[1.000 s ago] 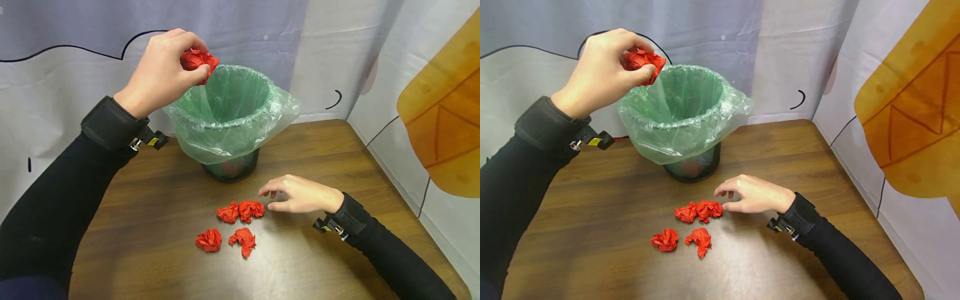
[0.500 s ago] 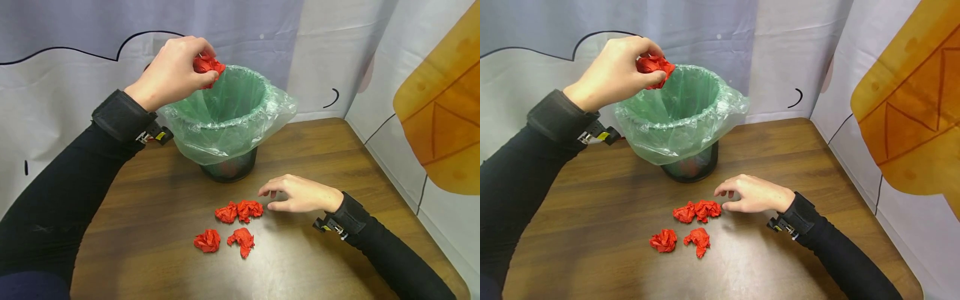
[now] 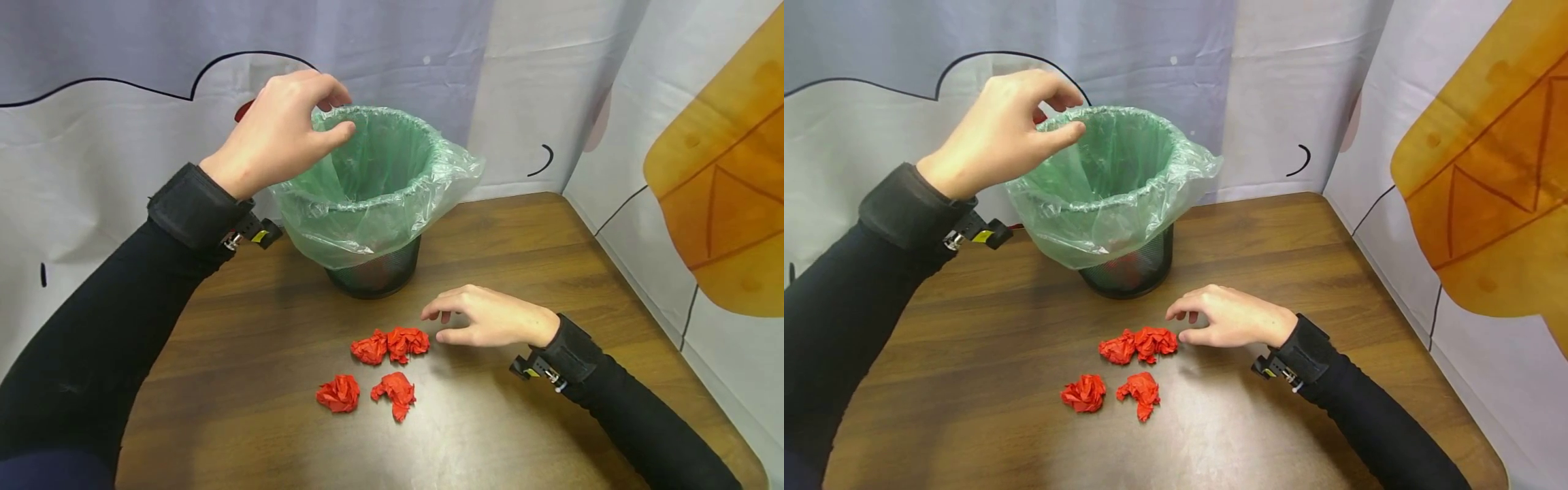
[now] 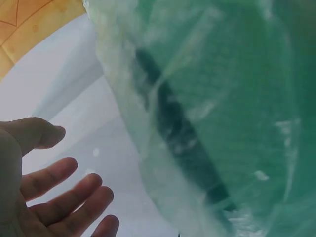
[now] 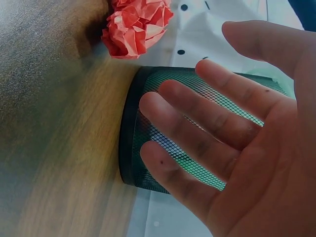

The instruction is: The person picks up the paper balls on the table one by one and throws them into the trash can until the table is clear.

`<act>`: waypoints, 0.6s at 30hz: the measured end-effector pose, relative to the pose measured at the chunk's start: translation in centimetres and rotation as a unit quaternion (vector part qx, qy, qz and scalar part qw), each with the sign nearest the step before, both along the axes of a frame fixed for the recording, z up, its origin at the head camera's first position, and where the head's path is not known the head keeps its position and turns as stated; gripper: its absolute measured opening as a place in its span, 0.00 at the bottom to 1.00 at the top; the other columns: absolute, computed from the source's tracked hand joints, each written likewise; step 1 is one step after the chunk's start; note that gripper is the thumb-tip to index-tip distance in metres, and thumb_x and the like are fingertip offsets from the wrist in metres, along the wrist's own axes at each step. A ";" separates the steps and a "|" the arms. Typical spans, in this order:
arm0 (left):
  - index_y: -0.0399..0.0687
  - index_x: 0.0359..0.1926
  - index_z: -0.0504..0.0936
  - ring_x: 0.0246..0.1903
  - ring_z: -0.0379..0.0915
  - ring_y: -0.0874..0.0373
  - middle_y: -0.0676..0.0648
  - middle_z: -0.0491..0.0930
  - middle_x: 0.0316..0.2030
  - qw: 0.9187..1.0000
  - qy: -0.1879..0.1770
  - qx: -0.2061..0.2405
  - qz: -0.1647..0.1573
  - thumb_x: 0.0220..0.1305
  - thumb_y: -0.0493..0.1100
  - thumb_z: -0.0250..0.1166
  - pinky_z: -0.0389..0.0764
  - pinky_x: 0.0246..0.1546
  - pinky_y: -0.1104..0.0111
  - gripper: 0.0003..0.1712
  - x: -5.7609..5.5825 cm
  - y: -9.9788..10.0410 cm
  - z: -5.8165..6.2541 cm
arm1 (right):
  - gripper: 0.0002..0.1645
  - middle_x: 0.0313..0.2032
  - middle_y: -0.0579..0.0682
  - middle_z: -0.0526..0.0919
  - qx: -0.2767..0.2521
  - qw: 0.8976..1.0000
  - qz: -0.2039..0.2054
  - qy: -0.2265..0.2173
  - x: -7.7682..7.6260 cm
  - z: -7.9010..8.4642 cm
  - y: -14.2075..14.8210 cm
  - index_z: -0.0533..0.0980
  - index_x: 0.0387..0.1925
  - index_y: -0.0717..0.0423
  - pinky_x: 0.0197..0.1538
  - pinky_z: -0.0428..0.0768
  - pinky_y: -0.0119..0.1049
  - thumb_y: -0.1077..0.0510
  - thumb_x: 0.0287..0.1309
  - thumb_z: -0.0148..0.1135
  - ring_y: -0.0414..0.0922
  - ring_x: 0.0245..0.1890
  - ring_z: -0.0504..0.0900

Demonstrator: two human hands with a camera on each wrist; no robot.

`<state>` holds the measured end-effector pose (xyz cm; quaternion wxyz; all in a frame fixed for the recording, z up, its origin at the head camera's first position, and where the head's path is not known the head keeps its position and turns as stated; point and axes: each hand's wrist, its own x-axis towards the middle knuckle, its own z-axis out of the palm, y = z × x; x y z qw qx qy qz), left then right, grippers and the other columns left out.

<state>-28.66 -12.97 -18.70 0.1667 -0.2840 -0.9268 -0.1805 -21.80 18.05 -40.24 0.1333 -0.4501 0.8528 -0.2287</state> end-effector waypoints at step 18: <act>0.46 0.47 0.84 0.45 0.75 0.54 0.48 0.82 0.41 0.995 0.092 0.042 -0.010 0.68 0.44 0.61 0.72 0.45 0.59 0.12 4.1 -1.9 -2.4 | 0.20 0.54 0.42 0.83 0.001 1.000 0.003 -0.009 -0.3 -0.3 -0.1 0.78 0.59 0.42 0.53 0.81 0.44 0.48 0.67 0.63 0.43 0.46 0.84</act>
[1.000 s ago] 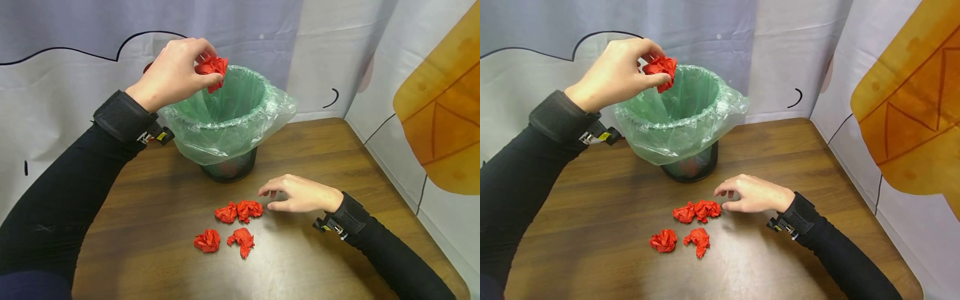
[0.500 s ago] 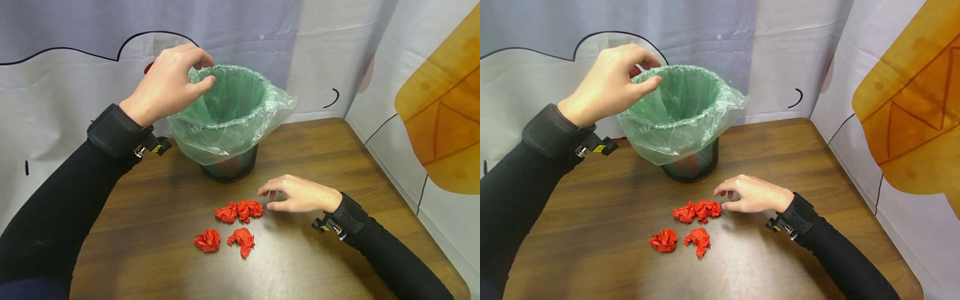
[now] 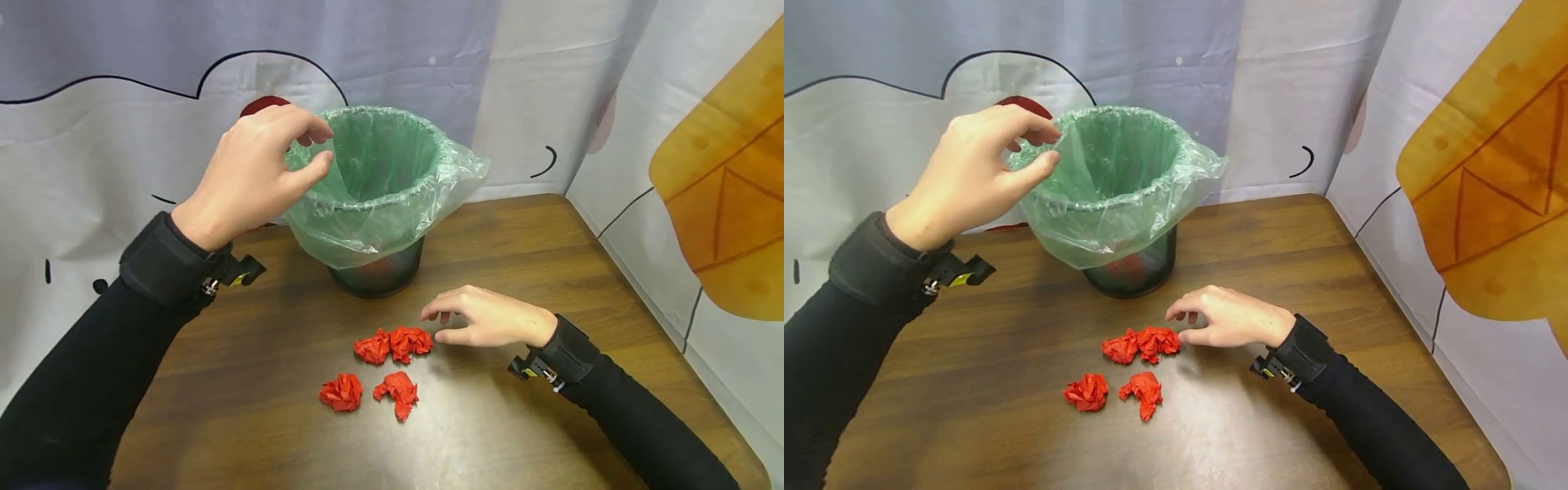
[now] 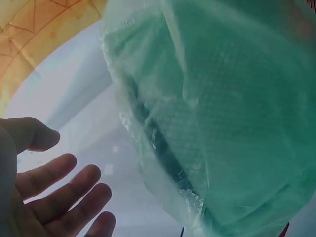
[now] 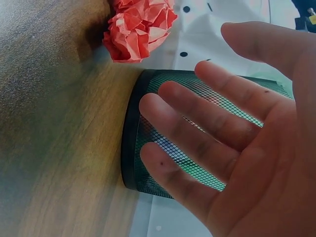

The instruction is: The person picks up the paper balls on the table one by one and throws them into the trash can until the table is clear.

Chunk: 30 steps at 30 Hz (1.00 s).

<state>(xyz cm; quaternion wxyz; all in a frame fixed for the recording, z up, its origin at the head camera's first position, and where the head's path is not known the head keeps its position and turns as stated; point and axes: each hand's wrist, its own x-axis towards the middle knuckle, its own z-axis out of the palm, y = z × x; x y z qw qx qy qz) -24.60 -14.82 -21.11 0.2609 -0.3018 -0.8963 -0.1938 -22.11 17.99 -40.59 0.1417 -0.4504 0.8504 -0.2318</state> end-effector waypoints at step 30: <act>0.46 0.39 0.85 0.34 0.78 0.62 0.53 0.83 0.32 0.986 0.050 0.006 -0.159 0.63 0.41 0.63 0.79 0.37 0.66 0.07 6.5 -1.7 -6.7 | 0.20 0.53 0.44 0.84 0.000 1.000 0.004 -0.002 0.0 -0.3 -0.8 0.78 0.58 0.42 0.53 0.81 0.44 0.49 0.66 0.63 0.43 0.46 0.84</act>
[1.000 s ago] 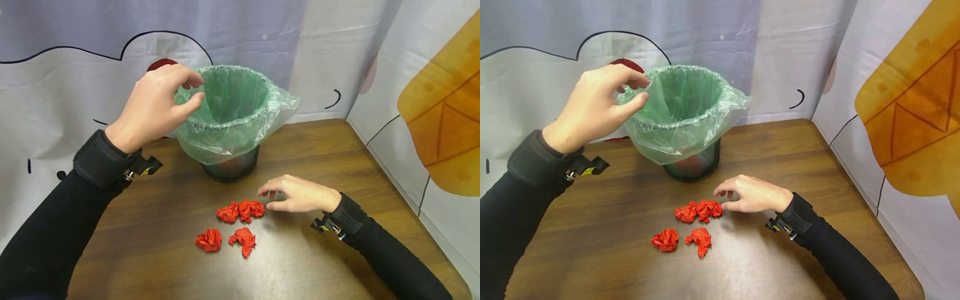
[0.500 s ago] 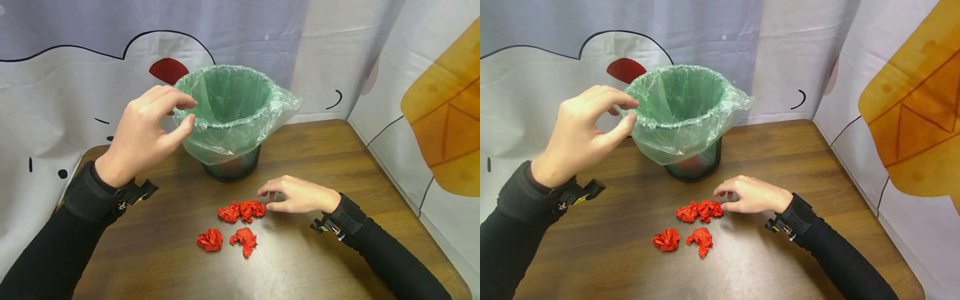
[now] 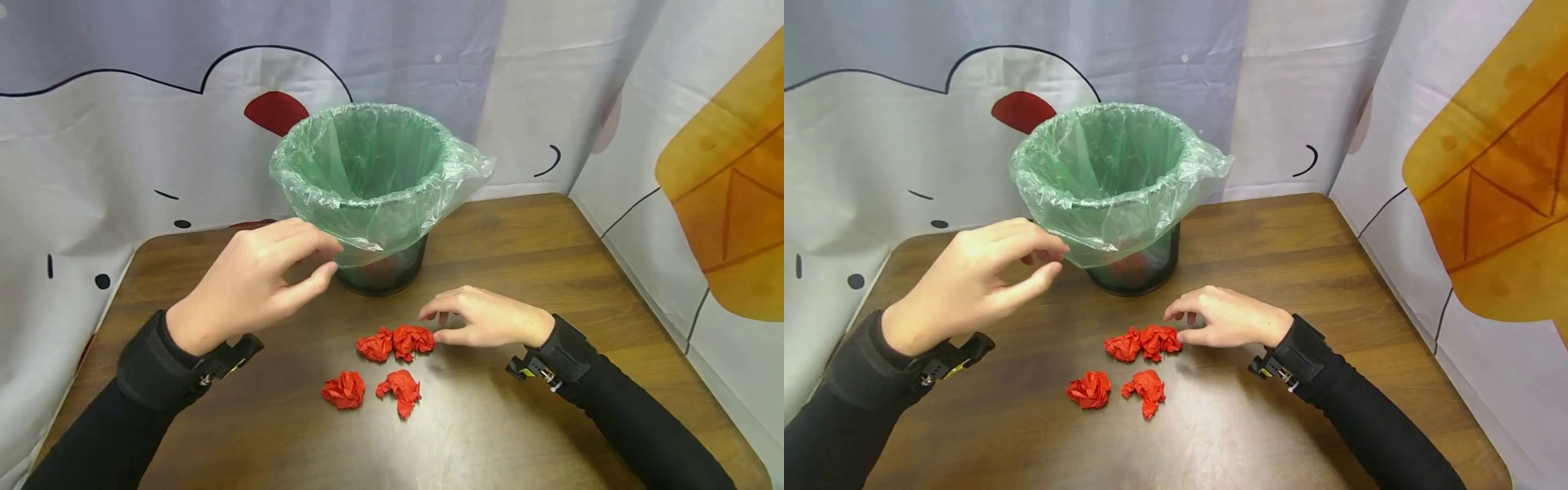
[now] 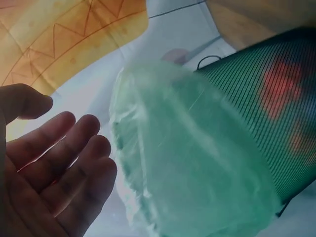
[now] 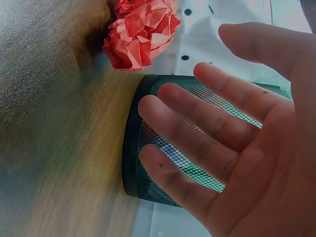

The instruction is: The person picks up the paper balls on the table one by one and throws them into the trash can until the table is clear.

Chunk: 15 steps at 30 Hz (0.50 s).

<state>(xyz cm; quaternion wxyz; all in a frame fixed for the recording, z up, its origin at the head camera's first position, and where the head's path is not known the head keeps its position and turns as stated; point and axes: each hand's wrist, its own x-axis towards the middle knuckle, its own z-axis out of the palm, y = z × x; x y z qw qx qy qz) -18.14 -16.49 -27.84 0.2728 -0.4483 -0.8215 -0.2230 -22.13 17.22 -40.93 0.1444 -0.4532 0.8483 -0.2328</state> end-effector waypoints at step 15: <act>0.53 0.41 0.84 0.37 0.78 0.66 0.56 0.83 0.35 0.996 -0.086 -0.028 0.005 0.62 0.43 0.68 0.81 0.37 0.67 0.06 0.8 -0.2 -5.6 | 0.25 0.55 0.42 0.81 -0.004 0.999 0.027 0.028 -0.1 -0.3 -0.7 0.77 0.61 0.45 0.56 0.78 0.40 0.45 0.64 0.65 0.43 0.51 0.81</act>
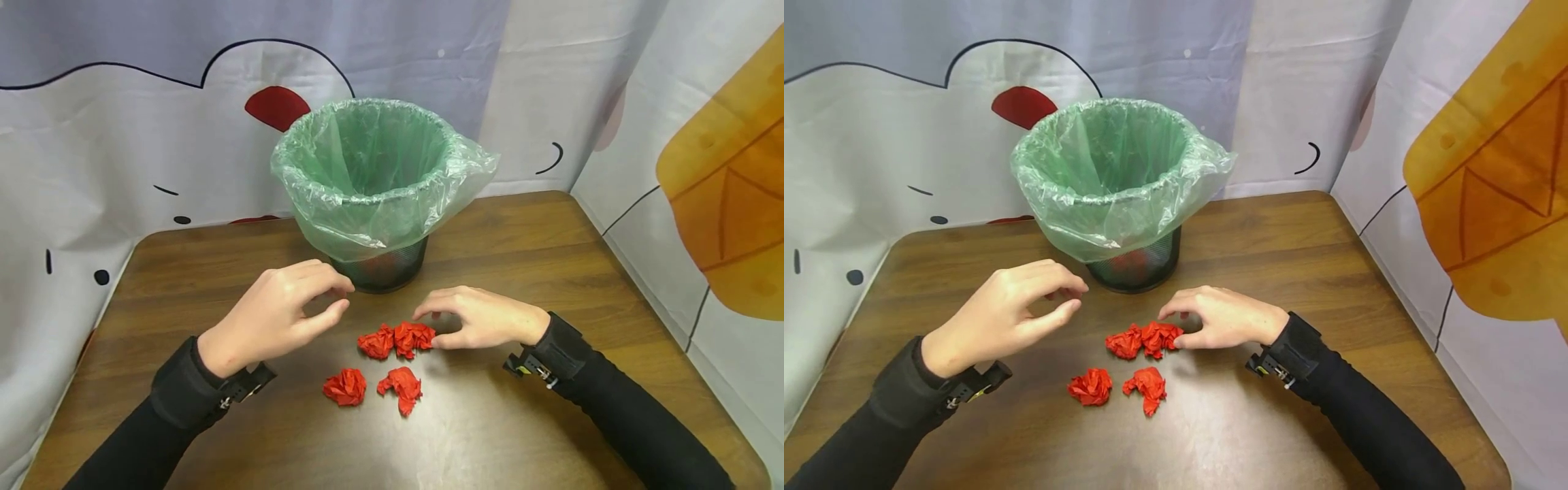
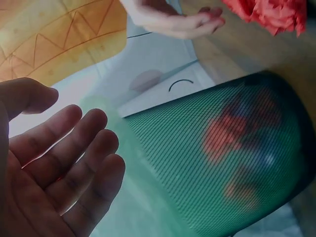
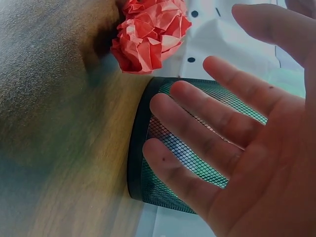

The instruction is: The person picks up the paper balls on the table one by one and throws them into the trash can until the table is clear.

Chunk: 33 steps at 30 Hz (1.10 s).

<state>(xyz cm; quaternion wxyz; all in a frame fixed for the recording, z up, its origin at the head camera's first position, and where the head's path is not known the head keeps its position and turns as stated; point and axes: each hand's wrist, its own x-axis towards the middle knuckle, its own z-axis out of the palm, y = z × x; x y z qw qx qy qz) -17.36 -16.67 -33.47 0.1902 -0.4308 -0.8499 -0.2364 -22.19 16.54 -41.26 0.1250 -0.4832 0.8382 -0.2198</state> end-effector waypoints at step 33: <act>0.57 0.42 0.84 0.36 0.77 0.69 0.61 0.81 0.36 0.994 -0.095 -0.041 0.027 0.65 0.46 0.67 0.80 0.37 0.70 0.06 0.8 0.5 -4.6 | 0.37 0.61 0.39 0.77 0.090 0.995 -0.039 0.025 0.0 -1.6 -2.2 0.71 0.68 0.45 0.60 0.78 0.41 0.42 0.60 0.69 0.37 0.58 0.77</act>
